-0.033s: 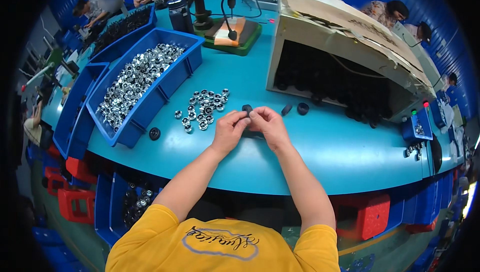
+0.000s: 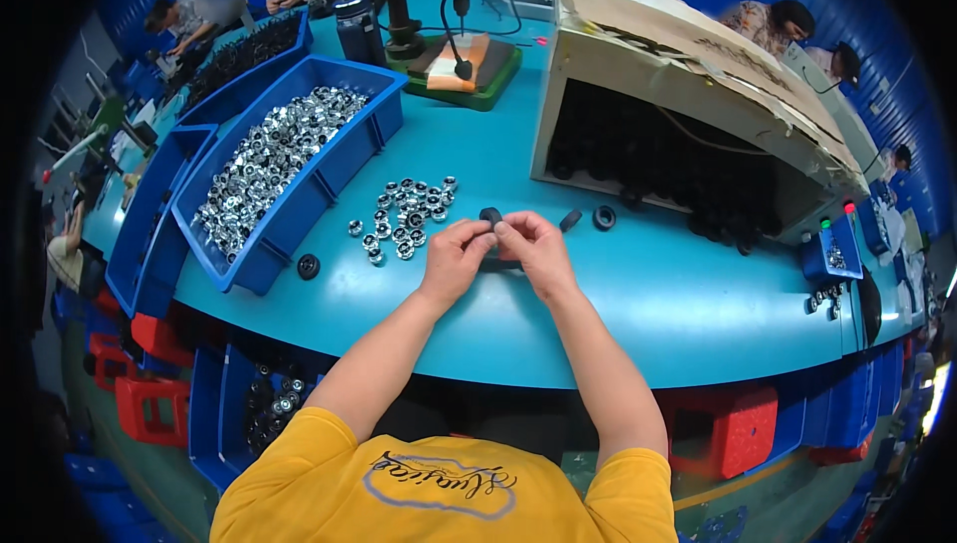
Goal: Assembling small metal ring components into black circular plastic housings at a factory workbench.
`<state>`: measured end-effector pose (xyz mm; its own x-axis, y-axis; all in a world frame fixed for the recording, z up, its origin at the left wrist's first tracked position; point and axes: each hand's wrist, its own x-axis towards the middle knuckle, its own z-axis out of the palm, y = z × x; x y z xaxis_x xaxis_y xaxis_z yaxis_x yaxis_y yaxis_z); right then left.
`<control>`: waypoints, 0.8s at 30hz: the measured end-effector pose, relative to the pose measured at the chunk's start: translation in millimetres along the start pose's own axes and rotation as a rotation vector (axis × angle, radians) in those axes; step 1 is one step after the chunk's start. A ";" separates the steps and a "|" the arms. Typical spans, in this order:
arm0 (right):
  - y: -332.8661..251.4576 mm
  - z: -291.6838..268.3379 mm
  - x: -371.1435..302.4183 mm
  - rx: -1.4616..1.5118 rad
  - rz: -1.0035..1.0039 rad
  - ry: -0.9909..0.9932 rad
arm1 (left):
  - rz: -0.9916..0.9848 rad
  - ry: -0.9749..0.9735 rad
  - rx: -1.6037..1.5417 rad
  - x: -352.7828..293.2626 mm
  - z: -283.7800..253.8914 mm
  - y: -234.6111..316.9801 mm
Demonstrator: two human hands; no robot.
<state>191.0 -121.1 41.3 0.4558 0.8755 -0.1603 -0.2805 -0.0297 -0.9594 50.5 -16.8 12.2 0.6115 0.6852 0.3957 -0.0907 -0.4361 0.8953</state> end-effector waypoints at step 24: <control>8.2 0.4 -4.7 -0.195 -0.173 -0.001 | -0.482 -0.253 -0.758 1.9 -15.0 -14.4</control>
<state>186.2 -125.2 34.2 0.4817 0.8763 0.0107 -0.0302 0.0288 -0.9991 41.2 -0.5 3.1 0.8613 0.5072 -0.0296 -0.2173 0.4204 0.8809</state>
